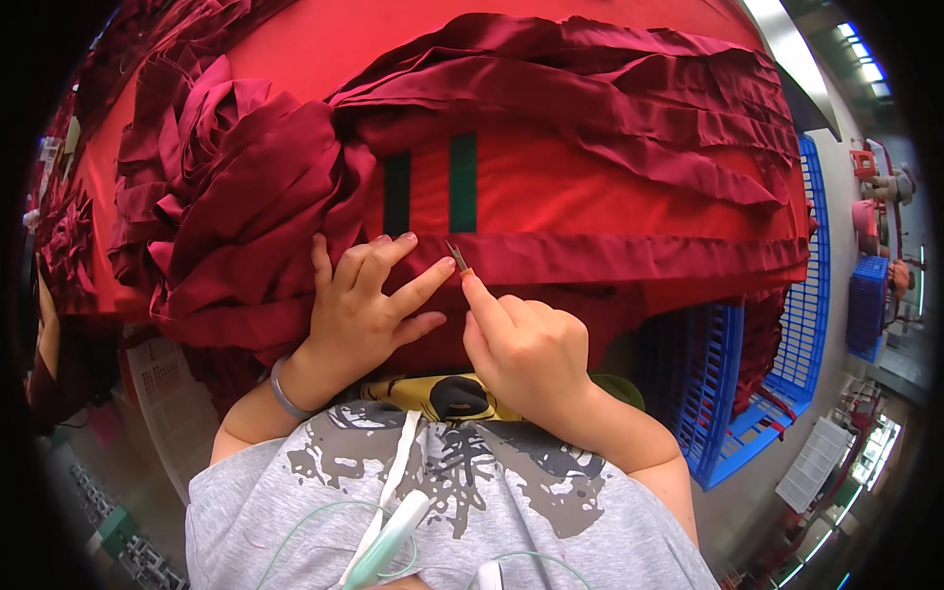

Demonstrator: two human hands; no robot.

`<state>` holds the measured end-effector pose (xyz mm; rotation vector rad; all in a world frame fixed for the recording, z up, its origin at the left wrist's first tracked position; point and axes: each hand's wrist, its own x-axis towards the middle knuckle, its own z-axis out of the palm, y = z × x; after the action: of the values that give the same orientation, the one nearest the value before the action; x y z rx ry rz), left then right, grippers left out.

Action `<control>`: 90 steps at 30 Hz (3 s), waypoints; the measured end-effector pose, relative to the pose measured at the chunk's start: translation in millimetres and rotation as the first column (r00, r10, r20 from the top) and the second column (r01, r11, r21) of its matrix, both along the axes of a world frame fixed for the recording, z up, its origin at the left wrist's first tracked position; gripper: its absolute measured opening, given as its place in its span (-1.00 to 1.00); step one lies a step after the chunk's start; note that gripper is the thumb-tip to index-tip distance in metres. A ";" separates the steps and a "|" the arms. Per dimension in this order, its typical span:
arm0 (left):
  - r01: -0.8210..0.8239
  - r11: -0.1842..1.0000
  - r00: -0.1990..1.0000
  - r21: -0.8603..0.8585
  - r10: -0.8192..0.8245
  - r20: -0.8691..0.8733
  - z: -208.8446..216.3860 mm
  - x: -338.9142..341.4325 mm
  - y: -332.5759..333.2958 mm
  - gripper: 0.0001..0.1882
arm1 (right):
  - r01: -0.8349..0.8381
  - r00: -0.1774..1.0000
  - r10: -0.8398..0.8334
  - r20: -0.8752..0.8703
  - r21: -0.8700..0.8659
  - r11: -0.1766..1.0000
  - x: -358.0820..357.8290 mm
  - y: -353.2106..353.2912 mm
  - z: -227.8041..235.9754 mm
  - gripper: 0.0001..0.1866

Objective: The person uses a small blade to trim excess threads and loose edges from a large piece of red fabric laid on a table. They repeatedly lift and reposition sections of the fabric to access different areas while continuing to trim.

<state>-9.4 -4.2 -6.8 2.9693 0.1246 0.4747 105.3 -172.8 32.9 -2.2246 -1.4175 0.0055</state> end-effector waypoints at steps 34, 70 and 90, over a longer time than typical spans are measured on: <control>0.054 0.993 0.999 -0.107 -0.053 0.013 2.0 -7.4 7.9 -0.50 | 0.142 0.988 -0.155 0.025 0.278 0.950 6.4 22.2 -10.5 -0.65; 0.041 0.977 0.998 -0.210 -0.031 0.050 -0.8 -7.5 8.1 -0.49 | 0.117 0.967 -0.091 -0.238 0.099 0.988 30.0 36.8 12.3 -0.71; 0.043 0.978 0.986 -0.203 -0.009 0.165 -7.2 -4.4 10.2 -0.66 | 0.045 0.989 -0.037 -0.143 0.053 0.998 24.7 58.2 -3.3 -0.92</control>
<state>-13.8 5.9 -14.0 2.7134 0.1107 0.6570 130.0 -114.6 29.7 -2.1623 -1.2801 0.1067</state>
